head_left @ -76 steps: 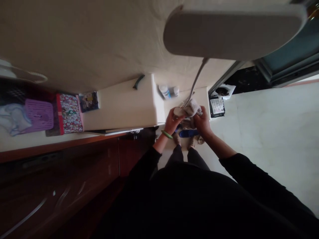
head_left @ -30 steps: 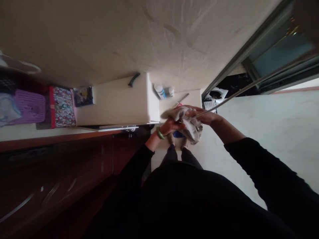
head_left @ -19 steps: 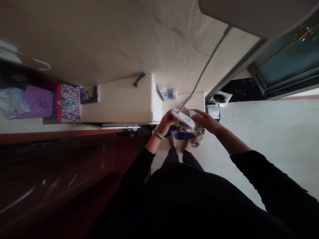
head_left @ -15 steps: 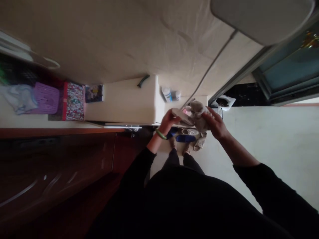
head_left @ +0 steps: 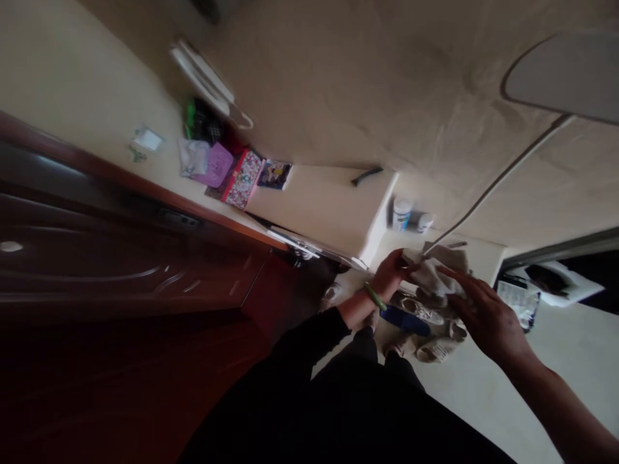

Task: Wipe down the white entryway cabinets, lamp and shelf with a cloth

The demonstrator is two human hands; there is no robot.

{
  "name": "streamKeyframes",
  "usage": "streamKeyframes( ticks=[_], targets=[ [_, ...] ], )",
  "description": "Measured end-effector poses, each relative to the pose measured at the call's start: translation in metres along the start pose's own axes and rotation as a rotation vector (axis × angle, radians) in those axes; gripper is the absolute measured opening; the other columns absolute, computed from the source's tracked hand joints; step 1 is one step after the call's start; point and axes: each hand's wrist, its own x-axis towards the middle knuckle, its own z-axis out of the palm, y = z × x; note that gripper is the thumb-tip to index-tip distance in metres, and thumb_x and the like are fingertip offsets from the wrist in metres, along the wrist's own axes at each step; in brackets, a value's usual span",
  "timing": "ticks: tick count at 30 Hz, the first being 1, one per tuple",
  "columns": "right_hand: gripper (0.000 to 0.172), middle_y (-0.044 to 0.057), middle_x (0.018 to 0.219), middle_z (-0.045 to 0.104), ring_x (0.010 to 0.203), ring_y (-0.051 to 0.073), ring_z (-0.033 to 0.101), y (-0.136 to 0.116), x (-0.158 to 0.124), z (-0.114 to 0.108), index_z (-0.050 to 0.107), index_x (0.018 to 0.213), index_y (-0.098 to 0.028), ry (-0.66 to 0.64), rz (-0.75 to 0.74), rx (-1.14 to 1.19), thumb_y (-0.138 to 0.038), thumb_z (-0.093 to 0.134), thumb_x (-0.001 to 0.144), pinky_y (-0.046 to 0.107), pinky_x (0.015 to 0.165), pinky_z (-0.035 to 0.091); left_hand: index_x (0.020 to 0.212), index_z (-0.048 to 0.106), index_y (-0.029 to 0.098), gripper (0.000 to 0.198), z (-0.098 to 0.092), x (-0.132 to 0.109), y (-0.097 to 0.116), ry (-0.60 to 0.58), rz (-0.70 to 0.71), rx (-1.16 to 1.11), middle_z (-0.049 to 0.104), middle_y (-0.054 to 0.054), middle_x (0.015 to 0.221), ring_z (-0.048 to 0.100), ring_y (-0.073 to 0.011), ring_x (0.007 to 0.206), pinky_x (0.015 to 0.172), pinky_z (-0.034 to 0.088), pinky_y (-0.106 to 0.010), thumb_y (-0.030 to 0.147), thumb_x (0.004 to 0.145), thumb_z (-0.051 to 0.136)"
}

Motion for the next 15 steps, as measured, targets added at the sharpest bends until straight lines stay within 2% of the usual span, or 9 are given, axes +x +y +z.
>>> streamKeyframes(
  ticks=[2,5,8,11,13,15],
  targets=[
    [0.053,0.009,0.148,0.073,0.133,0.042,0.073,0.004,-0.002,-0.001,0.07,0.149,-0.043,-0.039,0.14,0.023,-0.067,0.057,0.103,0.065,0.11,0.064,0.103,0.068,0.022,0.05,-0.001,-0.003,0.002,-0.043,-0.064,-0.029,0.072,-0.008,0.096,0.067,-0.023,0.091,0.087,0.058,-0.041,0.036,0.068,0.101],
    [0.06,0.015,0.139,0.077,0.128,0.048,0.074,0.004,0.009,0.004,0.074,0.141,-0.037,-0.09,0.293,0.048,-0.076,0.052,0.101,0.069,0.105,0.064,0.108,0.069,0.02,0.064,0.0,-0.005,0.006,-0.106,-0.075,-0.008,0.072,-0.007,0.101,0.066,-0.0214,0.091,0.087,0.057,-0.04,0.031,0.056,0.105],
    [0.062,0.015,0.139,0.076,0.131,0.05,0.072,0.004,0.02,0.008,0.071,0.145,-0.037,-0.054,0.242,0.068,-0.076,0.049,0.102,0.07,0.107,0.062,0.109,0.071,0.022,0.062,0.003,-0.006,0.005,-0.103,-0.03,-0.019,0.072,-0.008,0.101,0.067,-0.0239,0.093,0.09,0.057,-0.043,0.031,0.059,0.106],
    [0.056,0.01,0.144,0.074,0.133,0.047,0.072,0.018,0.016,0.009,0.065,0.153,-0.046,-0.059,0.138,0.077,-0.07,0.052,0.103,0.068,0.106,0.063,0.105,0.071,0.021,0.063,0.004,-0.007,-0.001,-0.064,-0.055,-0.09,0.073,-0.009,0.098,0.069,-0.0248,0.093,0.089,0.058,-0.044,0.032,0.056,0.109],
    [0.052,0.009,0.127,0.079,0.113,0.044,0.079,0.034,0.004,0.009,0.066,0.15,-0.054,-0.031,0.095,0.055,-0.069,0.053,0.102,0.066,0.091,0.066,0.105,0.071,0.02,0.071,0.001,-0.008,0.0,-0.026,-0.09,-0.12,0.073,-0.007,0.095,0.068,-0.0222,0.088,0.085,0.058,-0.042,0.033,0.049,0.112],
    [0.049,0.008,0.097,0.08,0.079,0.04,0.078,0.052,-0.012,0.008,0.066,0.148,-0.06,0.007,0.039,0.052,-0.068,0.053,0.101,0.062,0.07,0.064,0.107,0.07,0.019,0.073,-0.006,-0.01,0.009,0.021,-0.061,-0.139,0.073,-0.005,0.094,0.068,-0.0197,0.087,0.084,0.058,-0.039,0.039,0.051,0.112]
  ],
)
